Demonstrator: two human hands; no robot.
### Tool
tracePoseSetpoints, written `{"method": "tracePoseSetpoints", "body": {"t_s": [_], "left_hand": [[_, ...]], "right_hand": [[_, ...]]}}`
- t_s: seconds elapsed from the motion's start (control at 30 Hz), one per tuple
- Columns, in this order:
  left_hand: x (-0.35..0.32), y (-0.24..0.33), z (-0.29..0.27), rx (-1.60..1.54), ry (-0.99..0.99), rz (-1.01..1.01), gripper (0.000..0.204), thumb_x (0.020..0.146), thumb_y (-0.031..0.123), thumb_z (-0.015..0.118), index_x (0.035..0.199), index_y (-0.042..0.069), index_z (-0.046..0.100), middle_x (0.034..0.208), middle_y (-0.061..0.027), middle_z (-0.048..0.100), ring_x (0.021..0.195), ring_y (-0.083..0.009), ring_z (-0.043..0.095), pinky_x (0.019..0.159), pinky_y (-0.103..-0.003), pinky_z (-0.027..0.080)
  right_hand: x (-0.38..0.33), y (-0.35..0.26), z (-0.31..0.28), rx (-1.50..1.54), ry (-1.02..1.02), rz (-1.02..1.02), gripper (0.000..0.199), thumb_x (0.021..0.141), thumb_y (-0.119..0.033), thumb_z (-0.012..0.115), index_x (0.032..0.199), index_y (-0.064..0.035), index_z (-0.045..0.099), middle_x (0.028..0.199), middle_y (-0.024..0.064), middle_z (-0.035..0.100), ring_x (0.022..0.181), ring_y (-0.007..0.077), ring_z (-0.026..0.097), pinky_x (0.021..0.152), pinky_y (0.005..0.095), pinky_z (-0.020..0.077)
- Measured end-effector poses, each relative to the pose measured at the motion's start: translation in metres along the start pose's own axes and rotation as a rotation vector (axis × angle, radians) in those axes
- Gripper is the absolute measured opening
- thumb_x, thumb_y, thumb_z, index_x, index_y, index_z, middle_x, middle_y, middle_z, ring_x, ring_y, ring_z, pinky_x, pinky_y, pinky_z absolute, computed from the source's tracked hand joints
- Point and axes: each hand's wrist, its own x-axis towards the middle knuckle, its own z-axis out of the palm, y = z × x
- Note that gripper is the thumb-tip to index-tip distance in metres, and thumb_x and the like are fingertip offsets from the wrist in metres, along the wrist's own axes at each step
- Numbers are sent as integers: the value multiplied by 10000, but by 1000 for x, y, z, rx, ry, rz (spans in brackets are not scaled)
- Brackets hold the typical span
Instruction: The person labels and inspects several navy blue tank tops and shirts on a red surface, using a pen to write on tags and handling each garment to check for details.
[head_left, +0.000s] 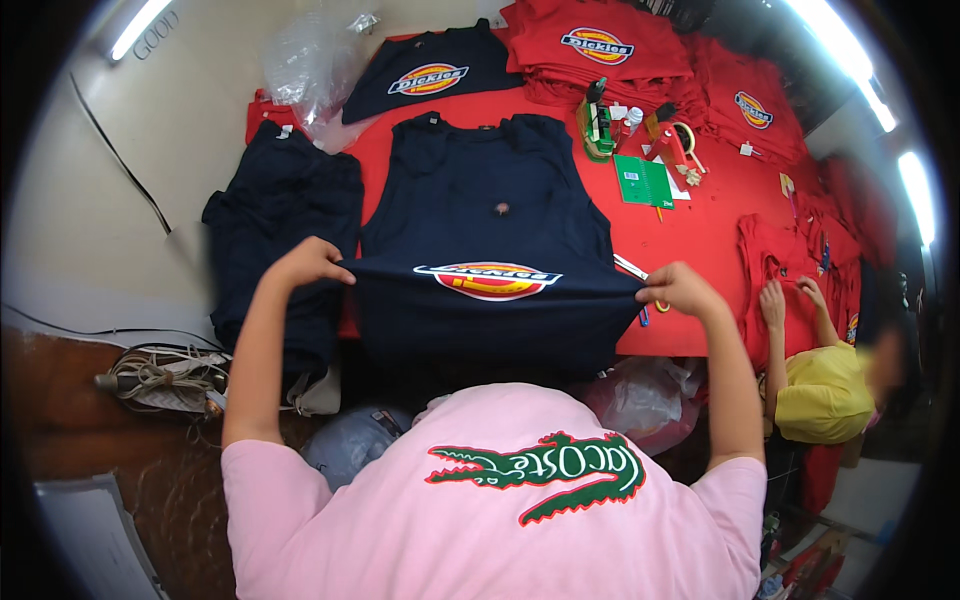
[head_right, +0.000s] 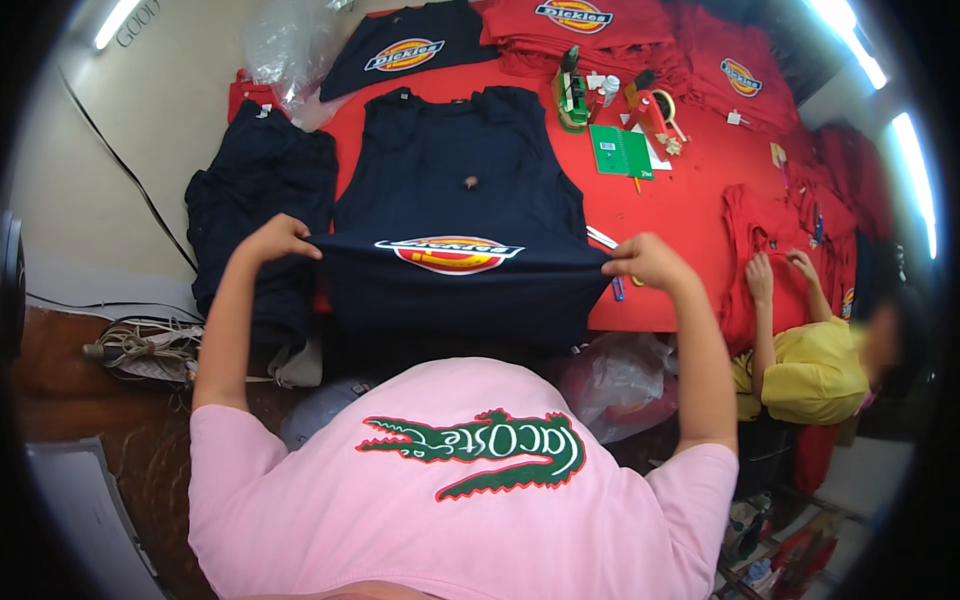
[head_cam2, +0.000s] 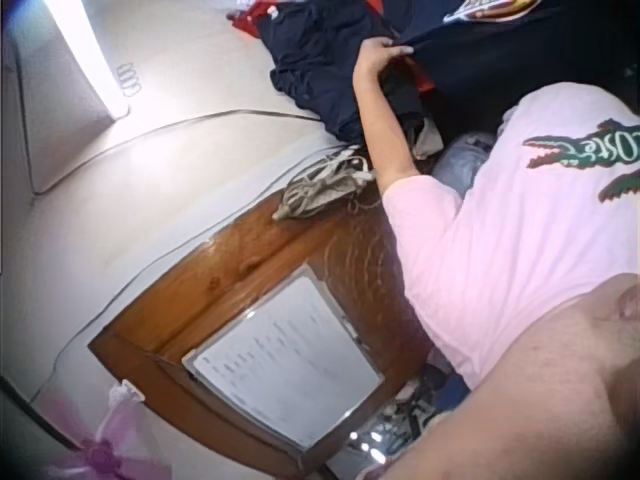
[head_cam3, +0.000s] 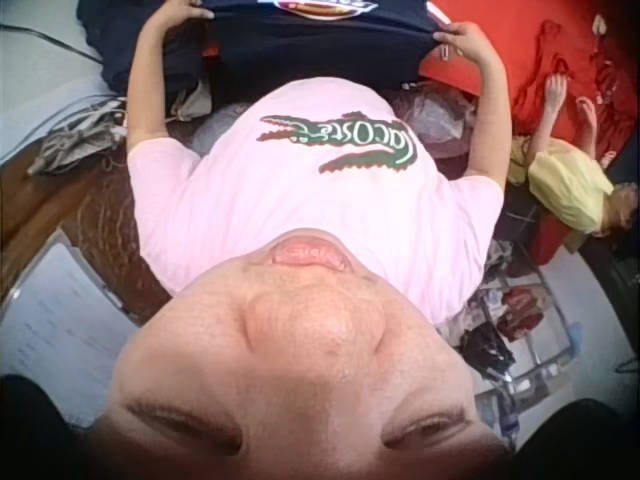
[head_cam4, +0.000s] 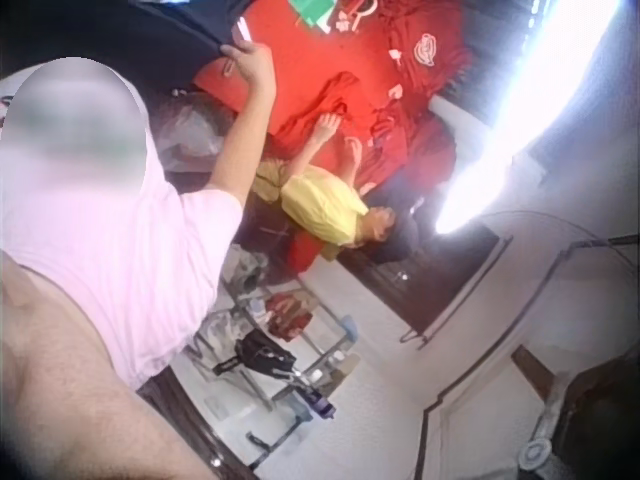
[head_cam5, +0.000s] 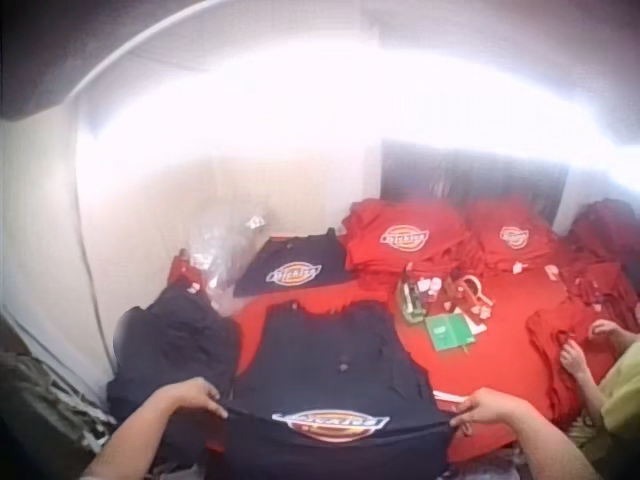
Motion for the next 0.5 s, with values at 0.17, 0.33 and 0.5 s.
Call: {"method": "tracePoseSetpoints", "body": {"t_s": [0.17,0.33,0.5], "left_hand": [[-78,89,-104,-260,460,298,132,858,131,840,870,18,773,774,15,692,757,-58,615,685,-267,484],[-128,133,-154,0,682,373,90,944,74,763,1007,9,757,956,11,749,956,-76,682,942,-283,518],[-152,122,-154,-423,426,361,85,1006,94,680,1086,69,668,1040,49,715,1019,-58,674,972,-270,525]], "right_hand": [[-71,-69,-112,-192,644,-530,194,959,-125,757,1075,28,781,938,88,748,858,146,684,796,328,542],[-114,-112,-162,-212,800,-658,238,952,-105,794,1148,2,710,903,-33,676,796,37,568,743,232,485],[-134,-104,-186,25,492,-700,245,940,-85,786,1127,-58,632,978,-59,643,901,40,594,843,241,490]]}}
